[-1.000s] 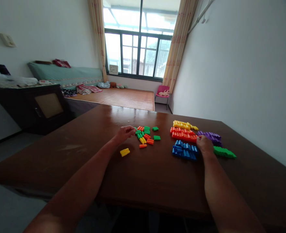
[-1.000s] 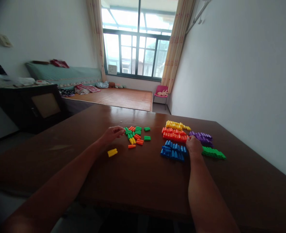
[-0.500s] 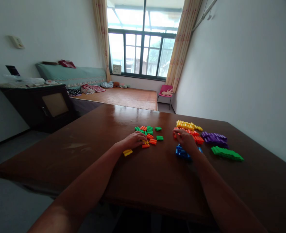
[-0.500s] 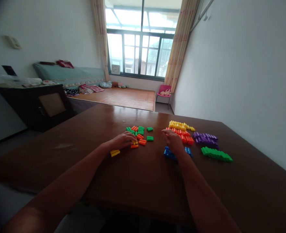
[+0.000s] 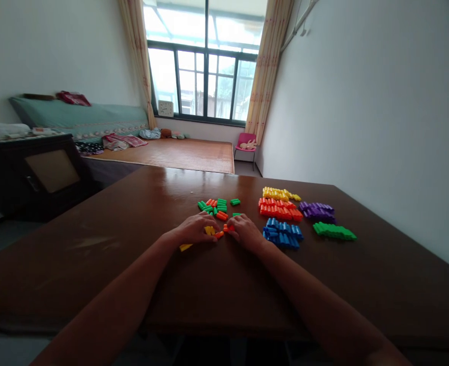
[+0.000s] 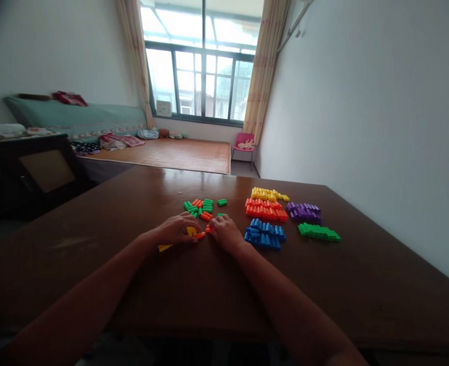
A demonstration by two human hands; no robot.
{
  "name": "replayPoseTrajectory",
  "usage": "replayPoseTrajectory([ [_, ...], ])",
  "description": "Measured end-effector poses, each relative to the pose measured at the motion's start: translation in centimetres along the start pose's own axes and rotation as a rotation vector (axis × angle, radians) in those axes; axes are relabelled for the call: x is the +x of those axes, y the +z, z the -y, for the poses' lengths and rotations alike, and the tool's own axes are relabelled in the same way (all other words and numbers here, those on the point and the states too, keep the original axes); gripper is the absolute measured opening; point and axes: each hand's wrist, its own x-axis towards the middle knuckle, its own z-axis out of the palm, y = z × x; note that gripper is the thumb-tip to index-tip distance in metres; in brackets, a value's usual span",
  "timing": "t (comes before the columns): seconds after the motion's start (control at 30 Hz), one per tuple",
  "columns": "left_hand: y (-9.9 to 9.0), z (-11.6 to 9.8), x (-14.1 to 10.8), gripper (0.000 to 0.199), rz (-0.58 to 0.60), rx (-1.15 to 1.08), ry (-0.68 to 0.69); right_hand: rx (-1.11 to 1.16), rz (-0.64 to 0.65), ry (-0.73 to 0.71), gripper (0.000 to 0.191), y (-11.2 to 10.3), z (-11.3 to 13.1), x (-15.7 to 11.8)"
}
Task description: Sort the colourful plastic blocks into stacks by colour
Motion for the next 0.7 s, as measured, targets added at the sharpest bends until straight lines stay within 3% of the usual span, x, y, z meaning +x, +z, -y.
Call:
replayPoseTrajectory([
  [0.1,0.1,0.3,-0.1,0.034,0.006,0.014,-0.001,0.098,-0.029,-0.009,0.011,-0.6,-0.8,0.1],
  [0.17,0.0,0.4,-0.2,0.031,-0.002,0.033,-0.017,0.127,-0.136,0.056,0.012,-1.5,-2.5,0.0],
  [0.3,0.0,0.6,-0.2,0.029,-0.012,0.069,-0.040,-0.018,-0.430,0.346,0.021,-4.7,-8.9,-1.6],
  [0.4,0.0,0.8,-0.2,0.029,-0.010,0.086,-0.034,-0.190,-0.535,0.597,0.025,-6.6,-14.3,-4.3],
  [0.53,0.2,1.1,-0.1,0.029,-0.013,0.104,-0.011,-0.249,-0.520,0.827,0.027,-6.9,-18.6,-7.1],
  [0.7,0.6,1.5,-0.2,0.025,-0.043,0.138,-0.010,-0.203,-0.388,0.867,0.032,-6.2,-19.4,-7.3],
])
